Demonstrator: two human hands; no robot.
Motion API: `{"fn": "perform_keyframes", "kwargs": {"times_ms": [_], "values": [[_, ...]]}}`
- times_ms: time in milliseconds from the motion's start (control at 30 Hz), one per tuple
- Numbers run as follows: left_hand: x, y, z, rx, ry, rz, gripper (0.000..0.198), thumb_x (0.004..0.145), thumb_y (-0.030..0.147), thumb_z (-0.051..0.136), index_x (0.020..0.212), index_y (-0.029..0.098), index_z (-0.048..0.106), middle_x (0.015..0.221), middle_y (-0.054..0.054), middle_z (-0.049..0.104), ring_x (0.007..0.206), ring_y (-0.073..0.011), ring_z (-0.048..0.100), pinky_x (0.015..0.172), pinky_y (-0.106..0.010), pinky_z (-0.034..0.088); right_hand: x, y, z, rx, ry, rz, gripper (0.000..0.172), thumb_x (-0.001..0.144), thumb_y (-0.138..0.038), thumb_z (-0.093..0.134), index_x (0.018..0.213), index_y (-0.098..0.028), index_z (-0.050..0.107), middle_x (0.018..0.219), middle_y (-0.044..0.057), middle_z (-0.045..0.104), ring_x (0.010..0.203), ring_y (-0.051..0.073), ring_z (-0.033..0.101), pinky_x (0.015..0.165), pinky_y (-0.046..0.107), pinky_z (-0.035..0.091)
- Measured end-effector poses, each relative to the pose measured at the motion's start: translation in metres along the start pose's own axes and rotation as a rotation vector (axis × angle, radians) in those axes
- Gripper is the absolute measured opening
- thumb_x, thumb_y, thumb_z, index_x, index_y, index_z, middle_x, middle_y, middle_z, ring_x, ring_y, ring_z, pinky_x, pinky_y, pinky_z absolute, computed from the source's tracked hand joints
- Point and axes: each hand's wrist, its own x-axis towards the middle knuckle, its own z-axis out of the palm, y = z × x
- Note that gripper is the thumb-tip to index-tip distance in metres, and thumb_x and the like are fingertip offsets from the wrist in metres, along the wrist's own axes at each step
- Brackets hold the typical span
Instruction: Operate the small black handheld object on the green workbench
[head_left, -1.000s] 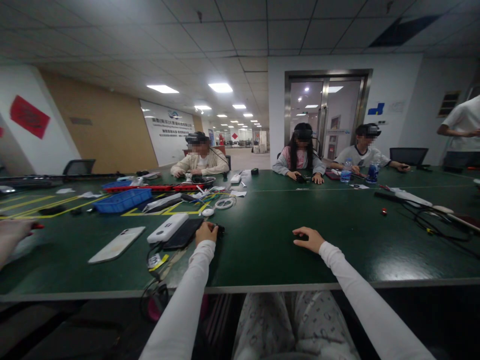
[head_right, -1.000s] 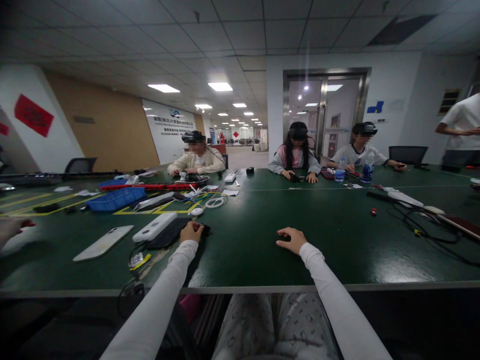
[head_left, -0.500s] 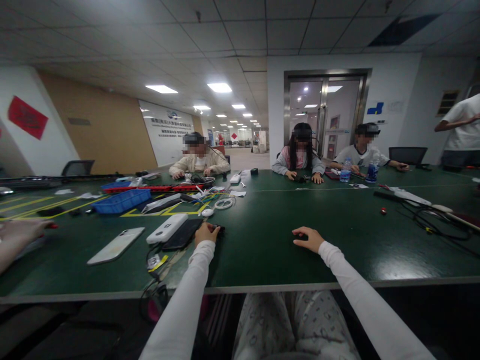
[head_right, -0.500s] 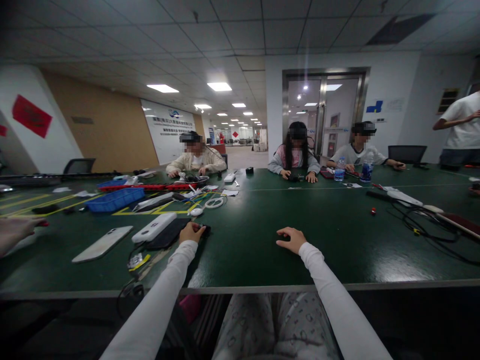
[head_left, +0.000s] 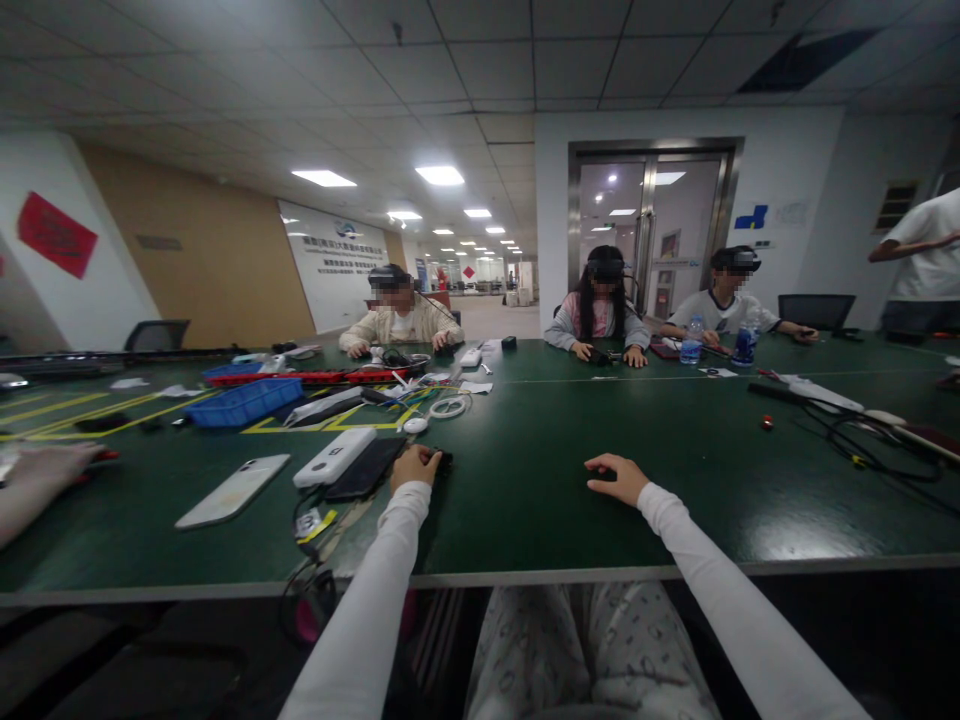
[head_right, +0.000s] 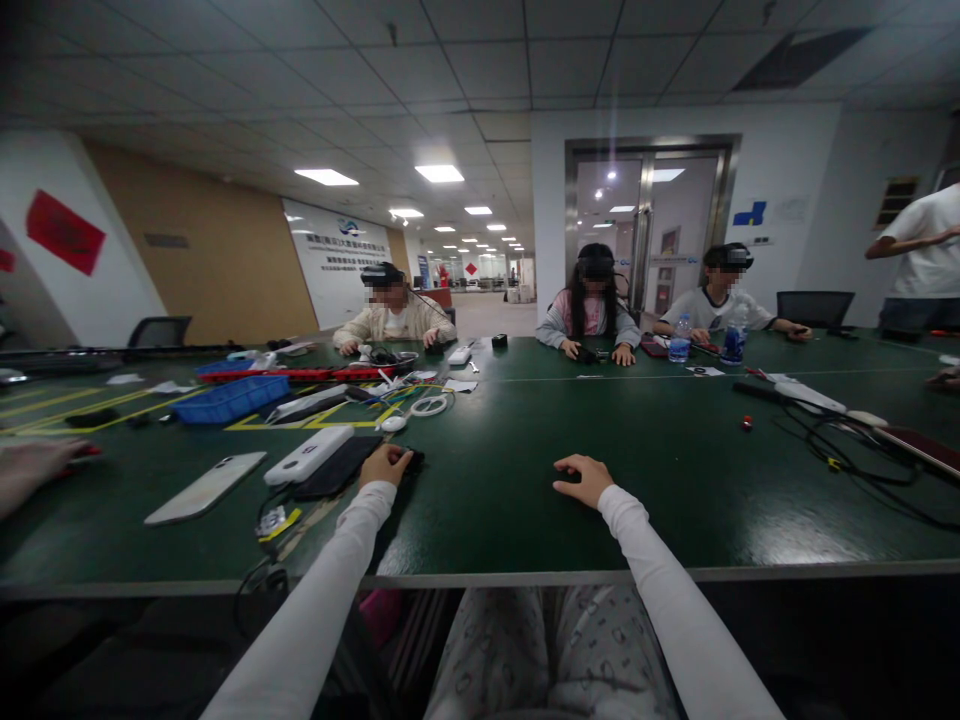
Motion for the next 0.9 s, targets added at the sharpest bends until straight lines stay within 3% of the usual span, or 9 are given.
{"fn": "perform_keyframes", "kwargs": {"times_ms": [267, 633, 900], "values": [[-0.008, 0.011, -0.011, 0.06, -0.04, 0.014, 0.024, 0.073, 0.041, 0.056, 0.084, 0.02, 0.06, 0.083, -0.005, 0.063, 0.081, -0.0169, 0.058, 0.069, -0.025, 0.043, 0.001, 0.001, 0.002, -0.011, 0.016, -0.001, 0.04, 0.07, -0.043, 0.061, 0.106, -0.025, 0.06, 0.105, 0.003, 0.061, 0.094, 0.022, 0.056, 0.088, 0.041, 0.041], [-0.015, 0.021, -0.012, 0.256, -0.056, 0.111, 0.029, 0.082, 0.038, 0.042, 0.095, 0.019, 0.06, 0.101, -0.011, 0.057, 0.096, -0.0249, 0.054, 0.075, -0.034, 0.043, 0.001, 0.0, 0.001, -0.004, 0.009, -0.018, 0.038, 0.071, -0.042, 0.06, 0.105, -0.025, 0.06, 0.106, 0.004, 0.06, 0.094, 0.021, 0.056, 0.087, 0.04, 0.042], [-0.016, 0.021, -0.013, 0.298, -0.073, 0.137, 0.033, 0.083, 0.038, 0.038, 0.098, 0.021, 0.063, 0.102, -0.011, 0.056, 0.097, -0.0244, 0.054, 0.075, -0.033, 0.043, 0.0, -0.001, 0.0, -0.003, 0.005, -0.019, 0.036, 0.072, -0.04, 0.059, 0.105, -0.025, 0.06, 0.107, 0.003, 0.06, 0.095, 0.021, 0.055, 0.088, 0.04, 0.042]]}}
